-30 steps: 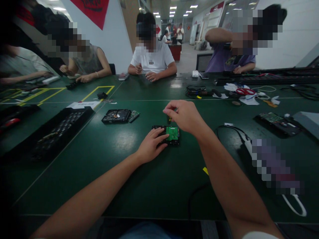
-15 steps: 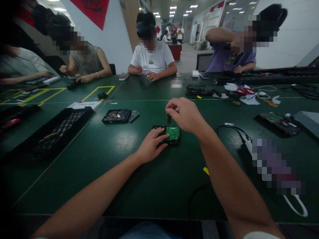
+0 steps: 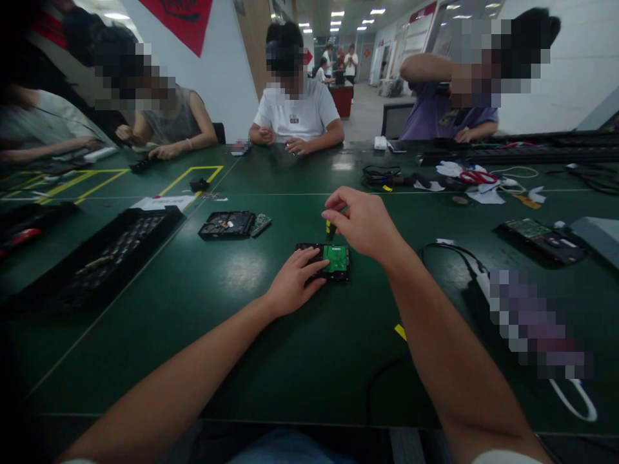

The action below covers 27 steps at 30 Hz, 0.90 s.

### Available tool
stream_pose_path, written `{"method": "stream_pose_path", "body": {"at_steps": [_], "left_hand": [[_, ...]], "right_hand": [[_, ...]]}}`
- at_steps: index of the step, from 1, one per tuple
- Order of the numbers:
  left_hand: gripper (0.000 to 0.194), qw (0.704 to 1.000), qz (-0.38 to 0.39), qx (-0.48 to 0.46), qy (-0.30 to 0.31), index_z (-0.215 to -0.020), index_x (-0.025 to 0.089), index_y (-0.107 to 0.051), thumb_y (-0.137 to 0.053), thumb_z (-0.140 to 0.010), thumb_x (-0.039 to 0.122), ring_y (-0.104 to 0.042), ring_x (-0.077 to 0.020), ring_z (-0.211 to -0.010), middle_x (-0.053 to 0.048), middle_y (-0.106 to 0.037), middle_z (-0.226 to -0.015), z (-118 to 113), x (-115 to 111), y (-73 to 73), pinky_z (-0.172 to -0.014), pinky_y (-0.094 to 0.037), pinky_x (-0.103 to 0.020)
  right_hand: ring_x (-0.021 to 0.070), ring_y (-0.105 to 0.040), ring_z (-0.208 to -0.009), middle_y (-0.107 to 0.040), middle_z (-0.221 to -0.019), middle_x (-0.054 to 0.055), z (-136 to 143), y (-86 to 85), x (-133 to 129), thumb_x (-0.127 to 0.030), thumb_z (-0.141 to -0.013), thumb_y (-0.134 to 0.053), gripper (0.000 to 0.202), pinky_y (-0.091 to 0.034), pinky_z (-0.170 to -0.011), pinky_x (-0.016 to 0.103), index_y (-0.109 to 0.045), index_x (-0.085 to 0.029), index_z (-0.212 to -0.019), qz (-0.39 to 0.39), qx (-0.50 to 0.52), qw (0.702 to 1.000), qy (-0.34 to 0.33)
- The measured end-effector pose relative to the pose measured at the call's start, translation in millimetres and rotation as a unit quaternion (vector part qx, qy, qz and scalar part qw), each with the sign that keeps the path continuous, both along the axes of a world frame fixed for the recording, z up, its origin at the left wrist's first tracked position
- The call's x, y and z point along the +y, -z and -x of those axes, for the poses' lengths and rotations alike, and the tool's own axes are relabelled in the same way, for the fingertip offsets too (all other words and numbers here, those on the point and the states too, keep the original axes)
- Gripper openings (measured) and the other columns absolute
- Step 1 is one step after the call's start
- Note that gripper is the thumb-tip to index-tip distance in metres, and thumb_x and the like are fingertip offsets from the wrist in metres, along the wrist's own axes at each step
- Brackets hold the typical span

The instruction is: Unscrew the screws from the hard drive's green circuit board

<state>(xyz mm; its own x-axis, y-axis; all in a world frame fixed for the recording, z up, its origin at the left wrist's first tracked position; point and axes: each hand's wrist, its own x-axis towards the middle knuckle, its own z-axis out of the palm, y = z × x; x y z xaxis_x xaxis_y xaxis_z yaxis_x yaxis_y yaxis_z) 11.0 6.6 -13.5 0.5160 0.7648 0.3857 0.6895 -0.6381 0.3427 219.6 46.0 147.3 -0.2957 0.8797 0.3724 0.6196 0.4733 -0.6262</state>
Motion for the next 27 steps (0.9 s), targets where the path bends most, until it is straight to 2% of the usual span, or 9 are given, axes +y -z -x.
{"method": "stream_pose_path", "body": {"at_steps": [4,10,14,18,20,23,27], "left_hand": [[0.045,1.000,0.000,0.000,0.000,-0.146,0.023,-0.064,-0.064,-0.104,0.038,-0.044,-0.0340,-0.155,-0.015,-0.051,-0.162,-0.4,-0.4,-1.2,-0.129,-0.034,-0.061],[0.045,1.000,0.002,0.001,-0.001,-0.146,0.023,-0.064,-0.065,-0.103,0.037,-0.044,-0.0343,-0.155,-0.015,-0.051,-0.162,-0.9,-0.3,-1.0,-0.128,-0.035,-0.061],[0.045,1.000,0.002,0.000,-0.002,-0.146,0.023,-0.065,-0.065,-0.103,0.038,-0.044,-0.0344,-0.155,-0.015,-0.052,-0.162,-0.6,0.0,0.1,-0.128,-0.034,-0.061],[0.044,1.000,0.000,0.002,-0.002,-0.146,0.023,-0.065,-0.064,-0.104,0.038,-0.043,-0.0338,-0.155,-0.015,-0.051,-0.162,-0.4,0.0,0.0,-0.129,-0.034,-0.061],[0.044,1.000,-0.001,0.004,-0.002,-0.146,0.024,-0.065,-0.064,-0.104,0.038,-0.043,-0.0337,-0.155,-0.015,-0.051,-0.162,-0.4,-0.1,-0.3,-0.129,-0.034,-0.061],[0.045,1.000,0.000,0.007,-0.002,-0.146,0.022,-0.065,-0.063,-0.104,0.038,-0.043,-0.0341,-0.155,-0.016,-0.051,-0.162,-0.5,-0.1,-0.7,-0.129,-0.034,-0.061],[0.044,1.000,0.001,0.009,0.000,-0.146,0.022,-0.065,-0.063,-0.104,0.038,-0.043,-0.0339,-0.155,-0.016,-0.051,-0.162,-0.4,0.2,-0.9,-0.129,-0.034,-0.061]], "right_hand": [[0.0186,-0.071,-0.069,-0.078,-0.086,0.004,0.9,0.3,-0.5,-0.030,-0.094,-0.069,0.012,-0.051,-0.069,0.032,-0.074,-0.020,-0.097,-0.005,-0.013,1.000,-0.008],[0.0197,-0.068,-0.076,-0.077,-0.091,0.006,2.2,1.8,1.6,-0.032,-0.096,-0.065,0.016,-0.049,-0.071,0.032,-0.076,-0.021,-0.094,-0.055,-0.049,0.997,0.011],[0.0198,-0.069,-0.076,-0.078,-0.091,0.006,1.8,1.4,1.3,-0.032,-0.096,-0.065,0.016,-0.049,-0.070,0.032,-0.075,-0.021,-0.092,-0.037,-0.035,0.999,-0.006],[0.0168,-0.069,-0.066,-0.079,-0.098,0.006,1.5,1.4,-0.2,-0.031,-0.094,-0.068,0.015,-0.051,-0.066,0.031,-0.073,-0.020,-0.102,0.004,0.002,1.000,-0.005],[0.0162,-0.069,-0.062,-0.079,-0.093,0.005,1.6,1.7,-0.7,-0.031,-0.094,-0.068,0.016,-0.051,-0.067,0.032,-0.073,-0.019,-0.103,0.016,0.005,1.000,-0.006],[0.0177,-0.070,-0.067,-0.077,-0.085,0.005,1.8,2.0,-0.7,-0.031,-0.096,-0.066,0.015,-0.051,-0.069,0.032,-0.075,-0.020,-0.100,0.010,-0.015,1.000,-0.006],[0.0191,-0.068,-0.074,-0.077,-0.089,0.005,1.9,2.1,0.2,-0.034,-0.098,-0.063,0.019,-0.049,-0.070,0.032,-0.077,-0.022,-0.096,-0.020,-0.043,0.999,0.007]]}}
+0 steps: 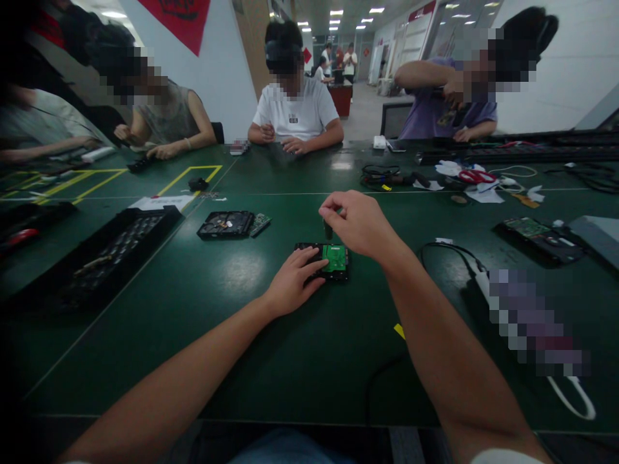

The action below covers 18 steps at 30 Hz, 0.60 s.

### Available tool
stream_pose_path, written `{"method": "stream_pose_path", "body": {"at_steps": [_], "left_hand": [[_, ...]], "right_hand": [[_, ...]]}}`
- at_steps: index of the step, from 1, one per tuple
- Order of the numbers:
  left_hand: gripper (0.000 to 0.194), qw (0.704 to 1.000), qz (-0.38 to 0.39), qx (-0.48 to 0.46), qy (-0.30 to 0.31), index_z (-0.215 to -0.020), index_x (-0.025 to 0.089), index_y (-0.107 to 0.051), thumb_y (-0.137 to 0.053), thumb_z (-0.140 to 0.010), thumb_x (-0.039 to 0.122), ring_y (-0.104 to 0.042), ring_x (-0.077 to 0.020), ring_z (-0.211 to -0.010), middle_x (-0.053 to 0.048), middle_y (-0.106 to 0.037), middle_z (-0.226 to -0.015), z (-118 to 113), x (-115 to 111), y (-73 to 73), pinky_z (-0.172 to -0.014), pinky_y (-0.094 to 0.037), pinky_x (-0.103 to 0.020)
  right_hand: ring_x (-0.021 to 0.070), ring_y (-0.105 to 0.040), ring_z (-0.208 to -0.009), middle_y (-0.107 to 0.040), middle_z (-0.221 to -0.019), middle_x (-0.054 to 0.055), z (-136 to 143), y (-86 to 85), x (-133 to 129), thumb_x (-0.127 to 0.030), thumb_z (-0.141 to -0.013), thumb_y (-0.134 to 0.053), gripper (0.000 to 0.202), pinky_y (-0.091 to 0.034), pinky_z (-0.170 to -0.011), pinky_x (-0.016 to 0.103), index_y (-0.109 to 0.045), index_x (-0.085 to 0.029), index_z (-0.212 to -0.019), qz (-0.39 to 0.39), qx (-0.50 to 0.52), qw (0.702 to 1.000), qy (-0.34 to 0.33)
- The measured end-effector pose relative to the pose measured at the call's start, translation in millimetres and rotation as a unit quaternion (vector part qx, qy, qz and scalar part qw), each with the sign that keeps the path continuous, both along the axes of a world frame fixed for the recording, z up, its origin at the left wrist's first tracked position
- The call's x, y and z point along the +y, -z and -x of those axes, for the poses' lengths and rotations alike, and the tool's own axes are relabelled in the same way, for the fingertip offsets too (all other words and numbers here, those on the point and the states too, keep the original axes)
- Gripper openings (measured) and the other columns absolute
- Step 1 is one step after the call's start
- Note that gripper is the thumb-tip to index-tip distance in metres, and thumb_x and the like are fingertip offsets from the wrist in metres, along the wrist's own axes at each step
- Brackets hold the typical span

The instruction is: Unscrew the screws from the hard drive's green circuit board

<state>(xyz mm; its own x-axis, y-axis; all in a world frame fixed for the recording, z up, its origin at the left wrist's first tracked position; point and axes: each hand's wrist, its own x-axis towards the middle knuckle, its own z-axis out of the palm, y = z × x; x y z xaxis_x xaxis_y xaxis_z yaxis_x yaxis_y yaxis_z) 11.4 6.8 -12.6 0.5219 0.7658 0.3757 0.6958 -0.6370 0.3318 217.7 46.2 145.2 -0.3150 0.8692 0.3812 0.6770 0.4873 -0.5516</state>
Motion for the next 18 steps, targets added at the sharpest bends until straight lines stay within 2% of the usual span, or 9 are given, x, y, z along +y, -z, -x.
{"method": "stream_pose_path", "body": {"at_steps": [5,9,11,14,18], "left_hand": [[0.045,1.000,-0.002,-0.011,0.002,-0.146,0.025,-0.064,-0.064,-0.103,0.037,-0.044,-0.0337,-0.155,-0.014,-0.051,-0.163,0.1,-0.2,-0.6,-0.128,-0.035,-0.063],[0.044,1.000,0.002,-0.009,0.000,-0.146,0.025,-0.064,-0.064,-0.104,0.037,-0.043,-0.0332,-0.155,-0.014,-0.051,-0.163,-0.2,-0.3,-0.4,-0.128,-0.034,-0.062],[0.045,1.000,0.002,-0.009,0.000,-0.146,0.025,-0.064,-0.065,-0.103,0.037,-0.043,-0.0332,-0.155,-0.014,-0.050,-0.163,0.0,0.0,0.6,-0.128,-0.034,-0.062],[0.046,1.000,0.001,-0.011,0.001,-0.147,0.025,-0.063,-0.066,-0.103,0.037,-0.043,-0.0332,-0.155,-0.013,-0.050,-0.163,0.4,0.7,2.1,-0.128,-0.035,-0.062],[0.045,1.000,0.001,-0.010,0.002,-0.147,0.024,-0.064,-0.065,-0.103,0.037,-0.043,-0.0334,-0.155,-0.014,-0.050,-0.163,0.3,0.7,1.7,-0.128,-0.034,-0.062]], "right_hand": [[0.0191,-0.067,-0.074,-0.078,-0.088,0.004,-1.0,-0.7,0.7,-0.036,-0.097,-0.065,0.018,-0.047,-0.069,0.031,-0.077,-0.022,-0.093,-0.013,-0.011,1.000,-0.015],[0.0164,-0.068,-0.063,-0.080,-0.095,0.005,-1.6,-1.7,-0.6,-0.033,-0.094,-0.069,0.016,-0.049,-0.066,0.032,-0.075,-0.021,-0.103,0.022,0.021,0.999,-0.010],[0.0169,-0.068,-0.062,-0.079,-0.089,0.004,-1.4,-1.4,-0.7,-0.032,-0.094,-0.069,0.015,-0.050,-0.068,0.032,-0.073,-0.020,-0.102,0.033,0.024,0.999,-0.001],[0.0193,-0.069,-0.068,-0.076,-0.080,0.004,-1.0,0.0,0.5,-0.031,-0.095,-0.067,0.011,-0.050,-0.071,0.033,-0.072,-0.021,-0.097,0.026,0.006,1.000,0.012],[0.0203,-0.068,-0.076,-0.075,-0.088,0.005,-0.2,1.4,1.3,-0.029,-0.095,-0.066,0.010,-0.048,-0.073,0.033,-0.072,-0.022,-0.094,-0.001,-0.008,1.000,0.016]]}}
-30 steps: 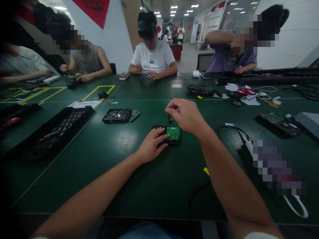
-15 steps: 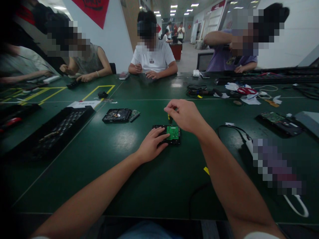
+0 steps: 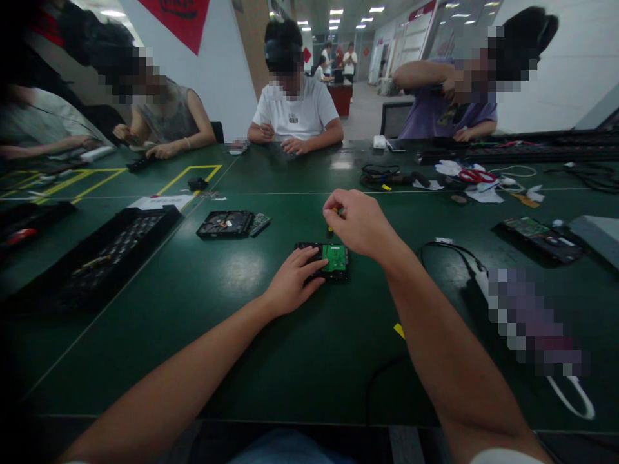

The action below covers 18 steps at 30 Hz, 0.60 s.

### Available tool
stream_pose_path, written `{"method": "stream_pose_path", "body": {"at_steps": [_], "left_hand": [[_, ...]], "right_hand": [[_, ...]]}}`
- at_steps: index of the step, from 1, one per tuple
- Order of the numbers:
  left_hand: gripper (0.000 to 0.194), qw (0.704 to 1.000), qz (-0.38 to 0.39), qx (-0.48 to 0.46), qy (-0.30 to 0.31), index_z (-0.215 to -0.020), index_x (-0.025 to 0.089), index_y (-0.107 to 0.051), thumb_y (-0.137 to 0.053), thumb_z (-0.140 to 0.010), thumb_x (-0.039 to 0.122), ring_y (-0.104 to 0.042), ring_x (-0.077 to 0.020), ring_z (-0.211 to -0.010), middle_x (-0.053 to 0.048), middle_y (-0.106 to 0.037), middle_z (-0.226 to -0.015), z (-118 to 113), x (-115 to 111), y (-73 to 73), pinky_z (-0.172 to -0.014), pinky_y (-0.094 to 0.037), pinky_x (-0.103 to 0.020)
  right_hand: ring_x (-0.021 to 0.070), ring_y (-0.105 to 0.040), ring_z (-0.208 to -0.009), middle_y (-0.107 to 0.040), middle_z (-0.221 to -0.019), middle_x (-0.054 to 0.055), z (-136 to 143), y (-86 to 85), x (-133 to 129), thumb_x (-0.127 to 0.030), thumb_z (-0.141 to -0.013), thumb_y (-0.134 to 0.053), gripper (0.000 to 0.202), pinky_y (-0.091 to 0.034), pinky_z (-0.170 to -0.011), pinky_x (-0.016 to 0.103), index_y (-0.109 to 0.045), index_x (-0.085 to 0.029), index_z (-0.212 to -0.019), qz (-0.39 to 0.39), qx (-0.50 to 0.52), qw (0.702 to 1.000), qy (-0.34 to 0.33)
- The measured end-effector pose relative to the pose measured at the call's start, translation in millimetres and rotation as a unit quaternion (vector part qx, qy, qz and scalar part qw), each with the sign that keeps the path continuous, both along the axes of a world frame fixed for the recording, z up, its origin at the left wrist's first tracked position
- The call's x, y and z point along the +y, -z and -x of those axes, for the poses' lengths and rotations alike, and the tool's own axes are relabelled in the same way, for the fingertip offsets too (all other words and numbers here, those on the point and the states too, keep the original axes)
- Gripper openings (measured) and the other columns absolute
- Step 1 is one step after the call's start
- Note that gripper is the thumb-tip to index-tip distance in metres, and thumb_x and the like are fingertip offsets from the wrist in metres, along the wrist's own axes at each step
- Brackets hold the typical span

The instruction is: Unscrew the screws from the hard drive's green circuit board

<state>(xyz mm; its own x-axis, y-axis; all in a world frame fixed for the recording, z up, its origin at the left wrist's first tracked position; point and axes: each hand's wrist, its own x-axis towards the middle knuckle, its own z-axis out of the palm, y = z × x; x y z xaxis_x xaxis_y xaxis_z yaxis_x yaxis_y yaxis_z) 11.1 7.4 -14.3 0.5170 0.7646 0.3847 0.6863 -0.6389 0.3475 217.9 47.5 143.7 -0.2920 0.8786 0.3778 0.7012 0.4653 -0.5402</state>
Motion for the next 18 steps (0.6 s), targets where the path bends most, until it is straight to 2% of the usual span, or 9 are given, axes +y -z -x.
{"method": "stream_pose_path", "body": {"at_steps": [3,6,10,12,18], "left_hand": [[0.045,1.000,0.001,-0.002,-0.002,-0.146,0.024,-0.064,-0.064,-0.103,0.037,-0.043,-0.0336,-0.155,-0.014,-0.051,-0.163,-0.7,-0.7,-1.5,-0.128,-0.035,-0.062],[0.044,1.000,0.001,-0.002,-0.003,-0.146,0.025,-0.064,-0.064,-0.103,0.037,-0.044,-0.0336,-0.155,-0.014,-0.051,-0.163,-1.2,-1.2,-2.4,-0.128,-0.035,-0.062],[0.045,1.000,0.001,0.002,-0.001,-0.146,0.023,-0.064,-0.064,-0.104,0.037,-0.043,-0.0336,-0.155,-0.015,-0.051,-0.162,-0.7,-1.4,-2.7,-0.128,-0.034,-0.062],[0.044,1.000,0.000,0.001,-0.002,-0.146,0.024,-0.064,-0.064,-0.104,0.037,-0.044,-0.0334,-0.155,-0.014,-0.051,-0.162,-0.5,-1.5,-3.1,-0.128,-0.035,-0.062],[0.044,1.000,0.001,0.001,-0.003,-0.146,0.025,-0.064,-0.064,-0.104,0.037,-0.044,-0.0331,-0.155,-0.014,-0.051,-0.163,-0.9,-1.8,-4.3,-0.128,-0.035,-0.062]], "right_hand": [[0.0203,-0.067,-0.077,-0.075,-0.088,0.005,0.6,-1.0,-1.5,-0.033,-0.096,-0.065,0.014,-0.047,-0.072,0.033,-0.073,-0.022,-0.092,-0.006,0.002,1.000,-0.010],[0.0188,-0.068,-0.070,-0.075,-0.083,0.003,0.6,-2.4,-3.4,-0.036,-0.098,-0.064,0.019,-0.047,-0.071,0.032,-0.074,-0.022,-0.091,0.008,0.003,1.000,-0.027],[0.0145,-0.066,-0.058,-0.079,-0.093,0.003,-0.5,-2.5,-3.6,-0.033,-0.097,-0.065,0.015,-0.050,-0.068,0.032,-0.074,-0.022,-0.101,0.013,0.015,0.999,-0.029],[0.0146,-0.068,-0.058,-0.080,-0.097,0.004,-0.8,-1.8,-2.8,-0.032,-0.096,-0.066,0.015,-0.052,-0.066,0.032,-0.073,-0.021,-0.104,0.017,0.031,0.999,-0.030],[0.0175,-0.070,-0.065,-0.077,-0.087,0.005,0.4,-0.2,-1.2,-0.034,-0.098,-0.063,0.016,-0.052,-0.067,0.032,-0.072,-0.021,-0.097,0.029,0.026,0.999,-0.023]]}}
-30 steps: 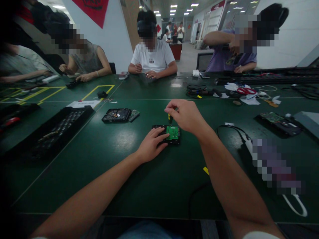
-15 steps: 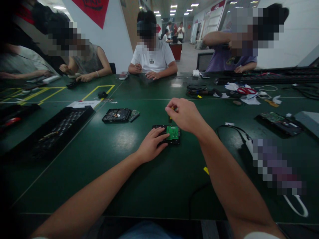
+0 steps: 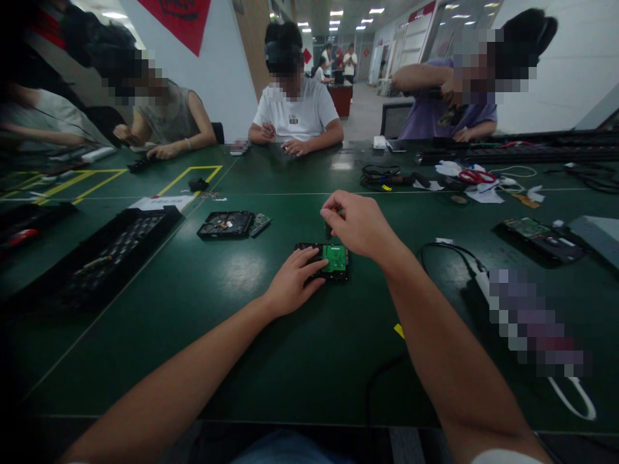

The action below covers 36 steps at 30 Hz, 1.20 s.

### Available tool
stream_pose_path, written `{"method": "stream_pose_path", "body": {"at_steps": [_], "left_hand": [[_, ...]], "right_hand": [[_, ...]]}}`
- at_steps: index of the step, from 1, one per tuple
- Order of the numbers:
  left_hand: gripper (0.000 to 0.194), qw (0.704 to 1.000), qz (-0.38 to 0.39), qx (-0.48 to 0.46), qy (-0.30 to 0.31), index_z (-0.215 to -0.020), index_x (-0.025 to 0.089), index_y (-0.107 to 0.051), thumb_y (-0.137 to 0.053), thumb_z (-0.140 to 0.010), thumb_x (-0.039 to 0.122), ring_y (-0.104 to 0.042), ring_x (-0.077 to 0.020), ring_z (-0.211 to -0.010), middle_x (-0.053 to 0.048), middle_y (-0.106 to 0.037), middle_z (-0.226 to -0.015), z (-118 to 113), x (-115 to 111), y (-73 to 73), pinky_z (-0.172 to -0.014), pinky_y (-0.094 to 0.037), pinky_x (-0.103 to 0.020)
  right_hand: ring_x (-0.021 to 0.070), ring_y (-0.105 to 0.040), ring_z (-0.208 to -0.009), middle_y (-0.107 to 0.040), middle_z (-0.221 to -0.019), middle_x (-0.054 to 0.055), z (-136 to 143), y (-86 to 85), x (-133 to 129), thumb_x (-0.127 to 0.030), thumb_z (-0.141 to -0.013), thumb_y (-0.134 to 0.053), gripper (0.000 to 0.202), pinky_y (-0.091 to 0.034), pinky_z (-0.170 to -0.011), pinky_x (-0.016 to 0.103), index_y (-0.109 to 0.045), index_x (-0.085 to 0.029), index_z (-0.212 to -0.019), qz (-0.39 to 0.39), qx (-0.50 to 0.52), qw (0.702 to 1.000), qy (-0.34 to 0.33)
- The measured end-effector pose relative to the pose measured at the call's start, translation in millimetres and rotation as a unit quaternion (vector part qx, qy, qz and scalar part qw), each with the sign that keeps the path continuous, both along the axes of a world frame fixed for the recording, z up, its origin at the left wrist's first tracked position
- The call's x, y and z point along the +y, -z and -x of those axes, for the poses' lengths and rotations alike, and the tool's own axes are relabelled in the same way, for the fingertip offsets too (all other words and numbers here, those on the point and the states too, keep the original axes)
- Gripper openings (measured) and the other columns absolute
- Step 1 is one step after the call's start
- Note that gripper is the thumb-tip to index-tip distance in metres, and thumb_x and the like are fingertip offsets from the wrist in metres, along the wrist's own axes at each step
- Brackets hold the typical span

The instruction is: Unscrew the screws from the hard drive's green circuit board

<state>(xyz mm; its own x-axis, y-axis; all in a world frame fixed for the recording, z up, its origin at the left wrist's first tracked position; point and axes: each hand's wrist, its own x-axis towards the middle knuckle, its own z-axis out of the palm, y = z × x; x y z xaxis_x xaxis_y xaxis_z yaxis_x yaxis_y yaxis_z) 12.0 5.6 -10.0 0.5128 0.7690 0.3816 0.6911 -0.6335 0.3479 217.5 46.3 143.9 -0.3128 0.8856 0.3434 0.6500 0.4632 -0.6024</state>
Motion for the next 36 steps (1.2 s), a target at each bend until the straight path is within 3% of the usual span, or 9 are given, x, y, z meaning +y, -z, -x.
{"method": "stream_pose_path", "body": {"at_steps": [7,12,17,24,30,36], "left_hand": [[0.044,1.000,0.000,0.001,0.000,-0.146,0.025,-0.064,-0.064,-0.104,0.038,-0.044,-0.0333,-0.155,-0.014,-0.051,-0.162,0.1,0.7,1.6,-0.128,-0.035,-0.062],[0.045,1.000,0.001,-0.001,0.001,-0.146,0.026,-0.064,-0.064,-0.103,0.037,-0.043,-0.0335,-0.155,-0.013,-0.051,-0.163,0.6,0.7,1.8,-0.128,-0.035,-0.063],[0.045,1.000,0.001,0.004,-0.001,-0.147,0.025,-0.063,-0.063,-0.104,0.038,-0.042,-0.0333,-0.156,-0.014,-0.050,-0.164,0.9,0.6,2.0,-0.129,-0.034,-0.062],[0.045,1.000,-0.001,0.003,0.002,-0.147,0.026,-0.063,-0.064,-0.103,0.037,-0.043,-0.0333,-0.156,-0.013,-0.050,-0.164,1.1,1.3,3.4,-0.129,-0.034,-0.062],[0.045,1.000,-0.002,0.000,0.002,-0.147,0.026,-0.063,-0.064,-0.103,0.037,-0.043,-0.0335,-0.155,-0.013,-0.050,-0.163,1.0,1.1,3.0,-0.129,-0.034,-0.062],[0.044,1.000,0.000,0.009,-0.001,-0.145,0.022,-0.065,-0.063,-0.104,0.038,-0.043,-0.0342,-0.155,-0.016,-0.051,-0.162,0.2,0.7,2.4,-0.128,-0.034,-0.061]], "right_hand": [[0.0165,-0.068,-0.065,-0.076,-0.085,0.002,0.6,-2.6,-2.4,-0.033,-0.099,-0.062,0.017,-0.050,-0.069,0.032,-0.074,-0.022,-0.094,-0.017,-0.022,1.000,-0.007],[0.0148,-0.068,-0.060,-0.080,-0.100,0.004,0.4,-3.1,-2.7,-0.028,-0.095,-0.067,0.014,-0.051,-0.069,0.032,-0.073,-0.021,-0.106,0.004,0.024,1.000,-0.004],[0.0188,-0.071,-0.069,-0.077,-0.085,0.005,0.5,-1.0,-0.7,-0.029,-0.096,-0.066,0.010,-0.051,-0.069,0.032,-0.072,-0.021,-0.097,0.001,0.009,1.000,-0.002],[0.0203,-0.069,-0.076,-0.077,-0.090,0.005,0.9,-2.5,-2.2,-0.035,-0.098,-0.065,0.017,-0.050,-0.070,0.033,-0.075,-0.022,-0.093,-0.027,-0.022,0.999,-0.009],[0.0154,-0.069,-0.062,-0.080,-0.100,0.005,0.5,-4.3,-4.4,-0.030,-0.095,-0.067,0.013,-0.051,-0.068,0.032,-0.073,-0.021,-0.103,0.001,0.010,1.000,-0.007],[0.0188,-0.072,-0.067,-0.077,-0.084,0.004,1.3,-0.9,-1.7,-0.031,-0.096,-0.066,0.012,-0.052,-0.069,0.032,-0.072,-0.020,-0.099,0.002,0.006,1.000,0.008]]}}
